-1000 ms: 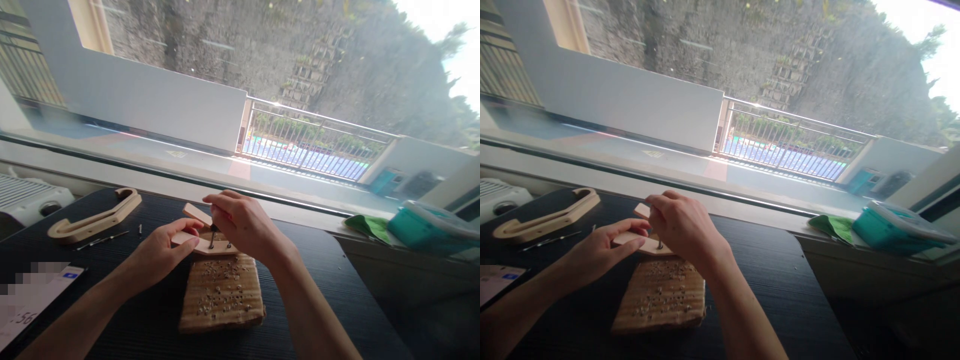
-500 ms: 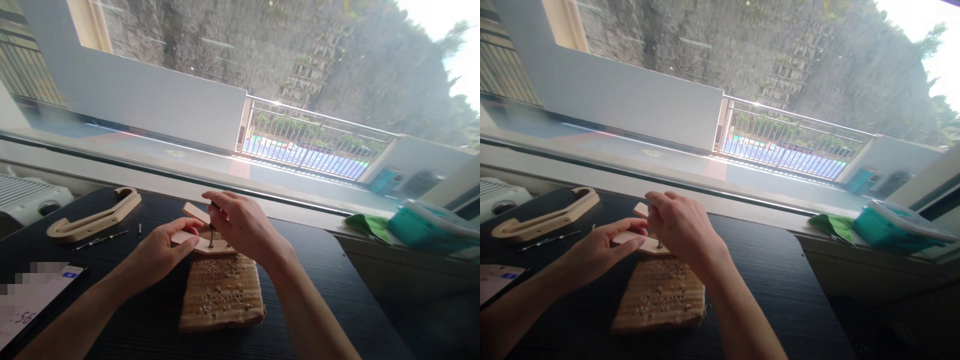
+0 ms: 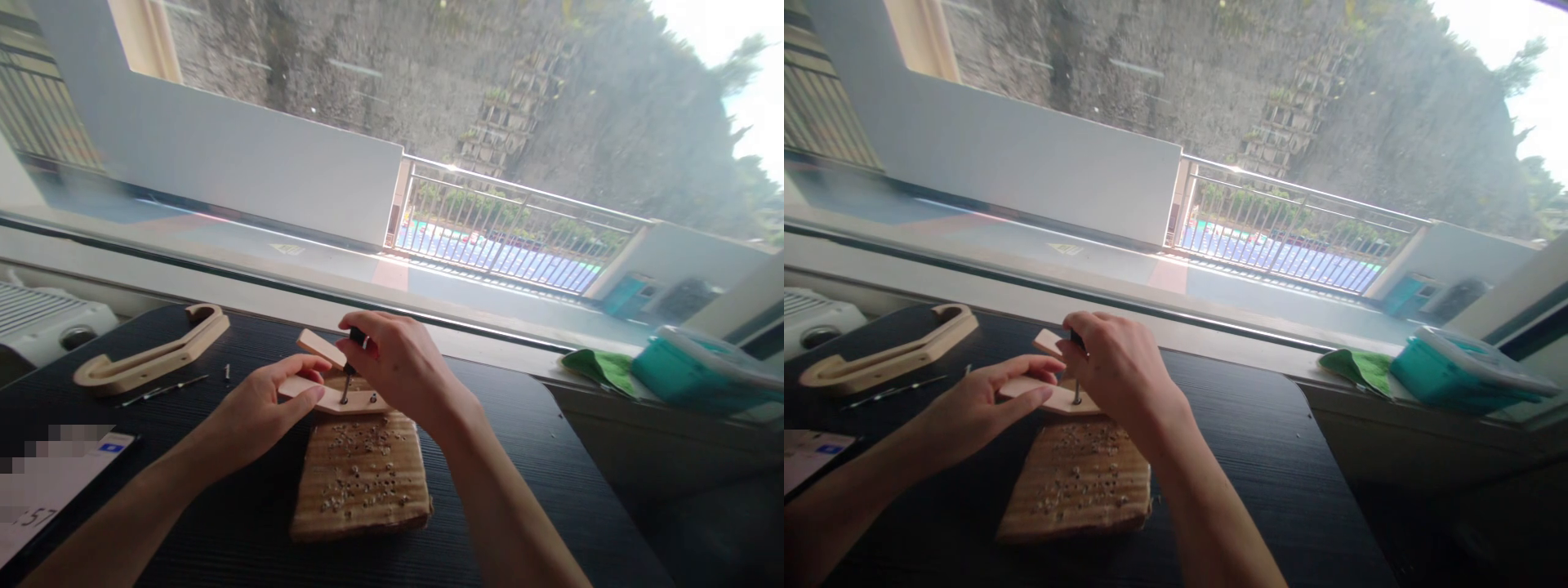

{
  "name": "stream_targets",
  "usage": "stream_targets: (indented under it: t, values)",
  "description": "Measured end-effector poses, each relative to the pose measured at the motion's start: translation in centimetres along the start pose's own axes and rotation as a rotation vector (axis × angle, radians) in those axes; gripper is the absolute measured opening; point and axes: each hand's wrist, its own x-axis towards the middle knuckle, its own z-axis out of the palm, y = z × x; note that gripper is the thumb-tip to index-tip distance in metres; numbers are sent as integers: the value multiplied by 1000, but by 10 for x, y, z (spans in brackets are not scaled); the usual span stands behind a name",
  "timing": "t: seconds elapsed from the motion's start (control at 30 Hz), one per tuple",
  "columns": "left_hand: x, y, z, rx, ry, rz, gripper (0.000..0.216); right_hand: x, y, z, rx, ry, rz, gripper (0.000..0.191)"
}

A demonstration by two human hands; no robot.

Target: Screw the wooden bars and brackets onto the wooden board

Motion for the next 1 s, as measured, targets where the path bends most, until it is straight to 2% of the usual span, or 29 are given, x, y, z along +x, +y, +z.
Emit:
stream_targets:
  t: [0.17, 0.27, 0.5, 0.6, 0.77, 1.0]
  values:
    - [1, 0, -1, 21, -9, 16, 40, -2, -13, 2, 69, -80, -45, 26]
    - [1, 0, 0, 15, -18, 17, 40, -2, -12, 2, 83, -81, -57, 30]
    - [0, 2, 0, -1, -10, -8, 41, 1, 1, -3, -15, -26, 62, 22]
    - [0, 2, -1, 8, -18, -17, 42, 0, -1, -1, 11, -20, 27, 19]
    - [0, 1, -1, 39, -34, -10, 44, -2, -11, 5, 111, -83, -14, 16]
    - [0, 0, -1, 26, -21, -3, 44, 2, -4, 4, 95, -52, 64, 15]
